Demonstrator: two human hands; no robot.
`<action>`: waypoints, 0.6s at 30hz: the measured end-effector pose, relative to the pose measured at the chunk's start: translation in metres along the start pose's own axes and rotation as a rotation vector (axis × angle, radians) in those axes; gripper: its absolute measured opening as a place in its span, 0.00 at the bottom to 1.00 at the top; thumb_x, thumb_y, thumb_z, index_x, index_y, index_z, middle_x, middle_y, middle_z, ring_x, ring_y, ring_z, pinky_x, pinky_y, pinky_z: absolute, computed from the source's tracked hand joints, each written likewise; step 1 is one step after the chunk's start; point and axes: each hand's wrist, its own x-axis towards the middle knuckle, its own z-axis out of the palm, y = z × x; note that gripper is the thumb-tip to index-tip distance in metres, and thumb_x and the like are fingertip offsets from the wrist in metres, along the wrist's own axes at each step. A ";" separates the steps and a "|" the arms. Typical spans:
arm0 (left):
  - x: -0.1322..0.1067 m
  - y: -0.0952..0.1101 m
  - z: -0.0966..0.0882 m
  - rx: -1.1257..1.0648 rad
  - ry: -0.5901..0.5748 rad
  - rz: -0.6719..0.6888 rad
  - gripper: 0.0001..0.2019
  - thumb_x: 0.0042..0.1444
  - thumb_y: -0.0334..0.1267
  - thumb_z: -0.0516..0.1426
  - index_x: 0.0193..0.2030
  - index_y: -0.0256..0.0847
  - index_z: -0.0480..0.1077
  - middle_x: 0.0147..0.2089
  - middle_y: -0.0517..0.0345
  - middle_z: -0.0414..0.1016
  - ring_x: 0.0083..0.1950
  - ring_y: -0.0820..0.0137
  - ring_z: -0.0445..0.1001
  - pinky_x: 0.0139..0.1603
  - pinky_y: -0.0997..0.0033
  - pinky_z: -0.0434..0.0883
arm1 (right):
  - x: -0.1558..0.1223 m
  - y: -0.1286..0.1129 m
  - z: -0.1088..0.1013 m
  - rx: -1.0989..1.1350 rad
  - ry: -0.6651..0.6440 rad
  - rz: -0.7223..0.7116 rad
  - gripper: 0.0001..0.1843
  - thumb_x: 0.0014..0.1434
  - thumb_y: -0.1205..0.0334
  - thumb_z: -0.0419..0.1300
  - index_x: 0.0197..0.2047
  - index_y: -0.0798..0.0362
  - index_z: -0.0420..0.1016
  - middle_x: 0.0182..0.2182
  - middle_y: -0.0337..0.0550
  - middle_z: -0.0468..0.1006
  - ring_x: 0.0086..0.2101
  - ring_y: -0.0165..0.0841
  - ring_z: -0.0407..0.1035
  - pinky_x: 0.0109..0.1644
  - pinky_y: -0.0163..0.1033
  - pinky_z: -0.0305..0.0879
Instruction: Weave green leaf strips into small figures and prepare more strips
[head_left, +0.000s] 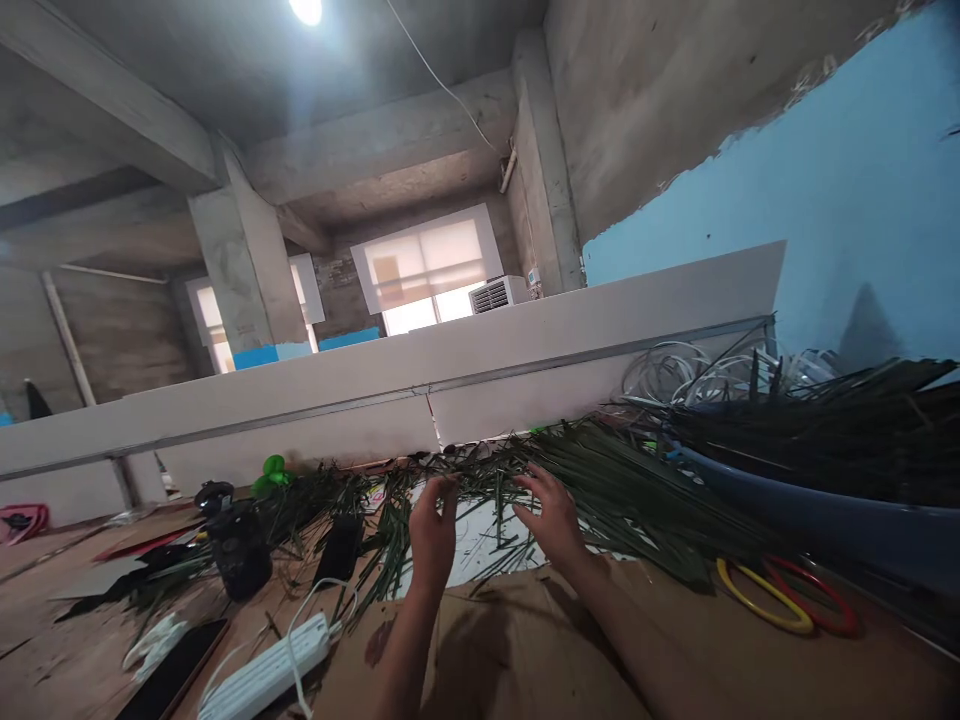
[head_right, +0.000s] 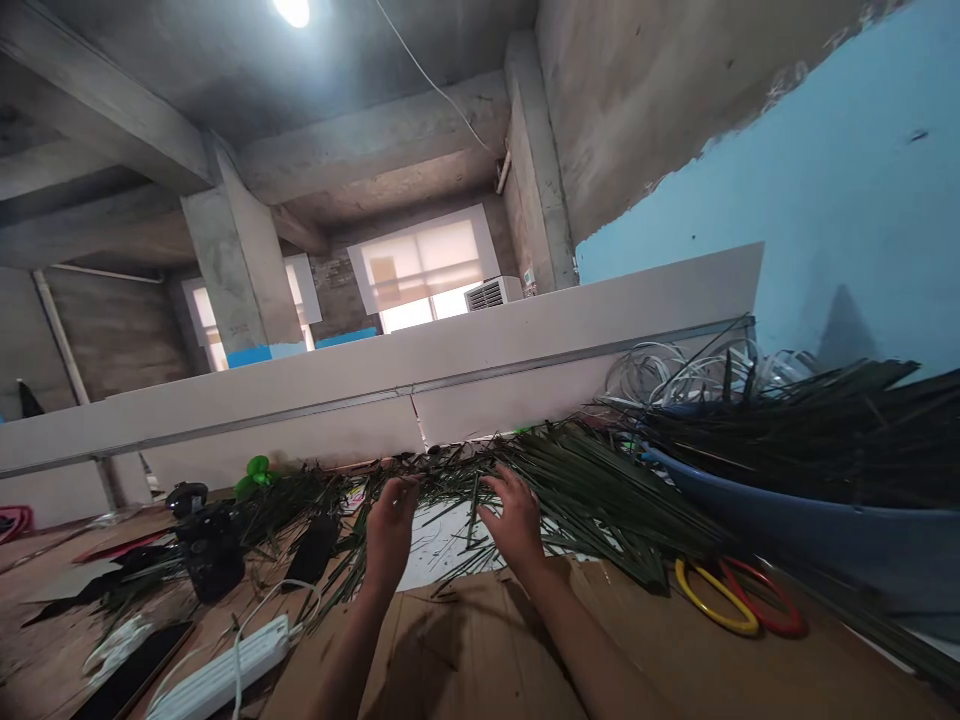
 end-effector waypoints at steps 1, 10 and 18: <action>-0.005 -0.006 0.003 0.039 -0.021 0.003 0.07 0.58 0.45 0.60 0.37 0.46 0.74 0.42 0.54 0.79 0.48 0.60 0.73 0.52 0.67 0.64 | -0.001 -0.003 -0.001 -0.013 0.007 -0.009 0.19 0.46 0.66 0.64 0.45 0.48 0.81 0.59 0.51 0.72 0.61 0.51 0.60 0.66 0.56 0.48; -0.042 -0.067 0.025 0.217 -0.229 -0.086 0.03 0.52 0.35 0.57 0.31 0.43 0.73 0.31 0.57 0.77 0.35 0.64 0.71 0.38 0.68 0.64 | -0.010 -0.009 0.003 0.057 -0.109 0.017 0.11 0.52 0.60 0.60 0.37 0.52 0.81 0.37 0.48 0.82 0.40 0.44 0.73 0.48 0.48 0.67; -0.049 -0.061 0.028 0.224 -0.294 -0.096 0.04 0.52 0.36 0.58 0.32 0.44 0.76 0.32 0.56 0.78 0.37 0.62 0.70 0.42 0.65 0.64 | -0.013 0.001 0.014 0.224 -0.225 0.154 0.17 0.50 0.49 0.63 0.33 0.54 0.83 0.33 0.49 0.84 0.37 0.43 0.76 0.45 0.45 0.70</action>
